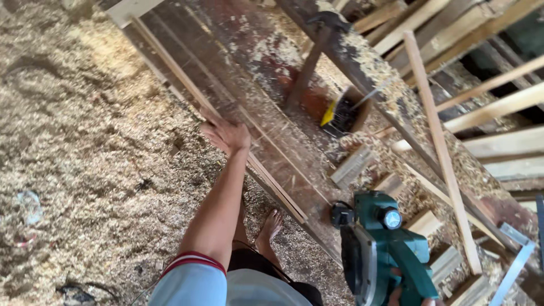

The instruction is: The person aligns thin wooden strips on a workbench, measures and marks them with a tape measure, L-square and pencil, then saws a strip with a hand saw and hammers nails into the wood. They reposition the strips and continue measuring, marking and hammering across the bench.

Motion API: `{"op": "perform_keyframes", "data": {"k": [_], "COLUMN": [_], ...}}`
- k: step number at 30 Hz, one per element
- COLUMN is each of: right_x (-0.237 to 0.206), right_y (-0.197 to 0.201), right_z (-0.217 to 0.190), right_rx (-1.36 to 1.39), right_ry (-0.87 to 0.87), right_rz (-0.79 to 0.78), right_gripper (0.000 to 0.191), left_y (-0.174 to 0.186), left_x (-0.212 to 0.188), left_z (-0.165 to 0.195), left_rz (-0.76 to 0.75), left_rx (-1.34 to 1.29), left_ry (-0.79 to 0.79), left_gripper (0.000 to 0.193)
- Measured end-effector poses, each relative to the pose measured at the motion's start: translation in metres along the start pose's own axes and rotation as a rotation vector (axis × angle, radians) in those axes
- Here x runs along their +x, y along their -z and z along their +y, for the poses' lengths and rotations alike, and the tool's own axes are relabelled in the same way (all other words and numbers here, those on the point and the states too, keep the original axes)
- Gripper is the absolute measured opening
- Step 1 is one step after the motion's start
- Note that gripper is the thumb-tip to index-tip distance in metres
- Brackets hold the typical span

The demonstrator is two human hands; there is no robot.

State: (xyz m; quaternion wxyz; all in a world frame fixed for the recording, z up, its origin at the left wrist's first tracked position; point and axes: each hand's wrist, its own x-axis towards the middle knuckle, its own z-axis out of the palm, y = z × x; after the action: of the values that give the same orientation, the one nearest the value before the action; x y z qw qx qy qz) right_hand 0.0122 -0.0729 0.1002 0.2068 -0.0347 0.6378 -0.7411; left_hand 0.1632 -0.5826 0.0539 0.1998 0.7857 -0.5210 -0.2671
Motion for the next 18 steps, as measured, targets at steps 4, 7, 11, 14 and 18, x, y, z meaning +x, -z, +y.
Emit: {"op": "perform_keyframes", "data": {"k": [4, 7, 11, 14, 18], "right_x": [-0.001, -0.006, -0.013, -0.018, -0.021], "right_y": [0.019, 0.028, 0.035, 0.042, 0.063], "right_z": [-0.002, -0.002, -0.005, -0.007, -0.022], "right_rx": [0.032, 0.044, 0.03, 0.046, -0.002], "right_ry": [0.029, 0.028, 0.005, 0.009, -0.007], "right_rz": [0.08, 0.102, 0.1, 0.113, 0.114], "right_gripper": [0.05, 0.05, 0.049, 0.05, 0.051], "left_y": [-0.017, -0.019, -0.016, -0.009, -0.002], "left_x": [-0.01, -0.005, -0.038, -0.131, -0.234], "left_z": [0.001, 0.01, 0.011, -0.004, -0.025], "left_rz": [0.049, 0.008, 0.178, -0.93, -1.268], "left_rx": [-0.022, 0.109, -0.246, -0.679, 0.394], "left_ry": [-0.066, -0.005, -0.444, -0.333, -1.084], "left_gripper": [0.095, 0.103, 0.091, 0.012, 0.067]}}
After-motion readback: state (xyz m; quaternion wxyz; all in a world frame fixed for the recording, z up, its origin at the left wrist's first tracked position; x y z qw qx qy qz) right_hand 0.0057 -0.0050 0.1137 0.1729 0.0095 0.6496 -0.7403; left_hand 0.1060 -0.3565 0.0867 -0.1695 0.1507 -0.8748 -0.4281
